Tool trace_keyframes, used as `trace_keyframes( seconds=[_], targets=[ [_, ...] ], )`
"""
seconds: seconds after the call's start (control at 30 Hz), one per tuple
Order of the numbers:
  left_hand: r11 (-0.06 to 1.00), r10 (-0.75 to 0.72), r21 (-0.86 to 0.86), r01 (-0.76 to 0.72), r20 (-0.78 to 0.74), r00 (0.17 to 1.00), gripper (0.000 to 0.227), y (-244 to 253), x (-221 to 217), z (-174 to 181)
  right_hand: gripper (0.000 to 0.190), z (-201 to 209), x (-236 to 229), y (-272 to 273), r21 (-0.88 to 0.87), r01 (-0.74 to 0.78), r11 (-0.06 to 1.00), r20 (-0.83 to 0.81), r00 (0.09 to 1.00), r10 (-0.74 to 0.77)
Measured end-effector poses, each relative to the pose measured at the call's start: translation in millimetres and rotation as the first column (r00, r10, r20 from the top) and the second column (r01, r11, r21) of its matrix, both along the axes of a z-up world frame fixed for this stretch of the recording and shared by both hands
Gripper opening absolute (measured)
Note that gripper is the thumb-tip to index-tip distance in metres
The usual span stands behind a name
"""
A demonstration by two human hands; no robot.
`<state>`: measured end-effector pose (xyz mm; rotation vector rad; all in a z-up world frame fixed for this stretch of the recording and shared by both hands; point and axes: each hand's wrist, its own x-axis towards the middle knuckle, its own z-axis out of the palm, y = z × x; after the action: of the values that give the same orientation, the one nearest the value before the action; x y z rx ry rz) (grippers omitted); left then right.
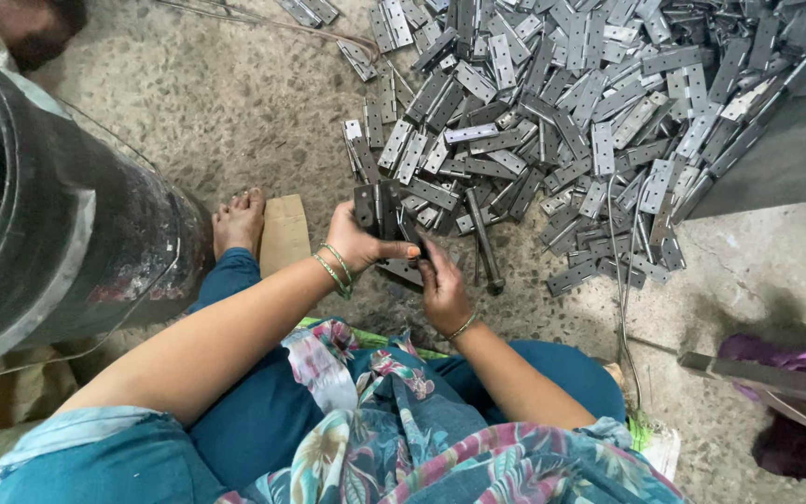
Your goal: The person sits on the floor and assembles metal hinges by inserting pins into stacked plates. They pick up hinge plates from a large pile, align them, insert a pin, and then place the assembled unit into a nearby bucket.
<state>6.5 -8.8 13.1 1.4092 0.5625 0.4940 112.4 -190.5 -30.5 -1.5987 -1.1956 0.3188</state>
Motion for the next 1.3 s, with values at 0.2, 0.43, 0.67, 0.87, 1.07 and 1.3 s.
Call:
trace_keyframes(
  seconds=[0.2, 0.43, 0.67, 0.87, 1.07, 1.3],
  targets=[
    [0.953, 0.116, -0.272, -0.133, -0.077, 0.99, 0.043, -3.4, 2.3, 24.9, 0.041, 22.7, 19.1, -7.9, -0.077, -0.112, 0.991, -0.548, 0.835, 0.051],
    [0.788, 0.146, -0.609, -0.097, 0.031, 0.989, 0.043, -19.9, 8.6, 42.4, 0.049, 19.7, 22.0, 6.5, 0.239, 0.102, 0.966, -0.908, 0.376, 0.185],
    [0.827, 0.074, -0.549, -0.125, -0.114, 0.991, 0.048, -14.5, 6.5, 17.8, 0.026, -19.0, 59.4, -3.3, 0.322, 0.235, 0.917, -0.937, 0.221, 0.272],
    [0.867, 0.204, -0.4, -0.296, -0.258, 0.944, 0.042, 16.9, -8.4, 5.6, 0.022, -44.6, 79.3, 2.5, -0.049, 0.237, 0.97, -0.998, 0.015, -0.054],
    [0.856, 0.163, -0.44, -0.271, -0.267, 0.95, 0.036, 42.6, -25.6, -3.8, 0.025, -48.9, 48.6, 1.5, -0.202, 0.064, 0.977, -0.96, 0.183, -0.21],
    [0.908, 0.172, -0.303, -0.288, -0.358, 0.918, 0.038, 45.6, -43.1, 25.6, 0.049, -122.8, -22.0, 37.9, -0.117, 0.234, 0.965, -0.221, 0.942, -0.255]
  ],
)
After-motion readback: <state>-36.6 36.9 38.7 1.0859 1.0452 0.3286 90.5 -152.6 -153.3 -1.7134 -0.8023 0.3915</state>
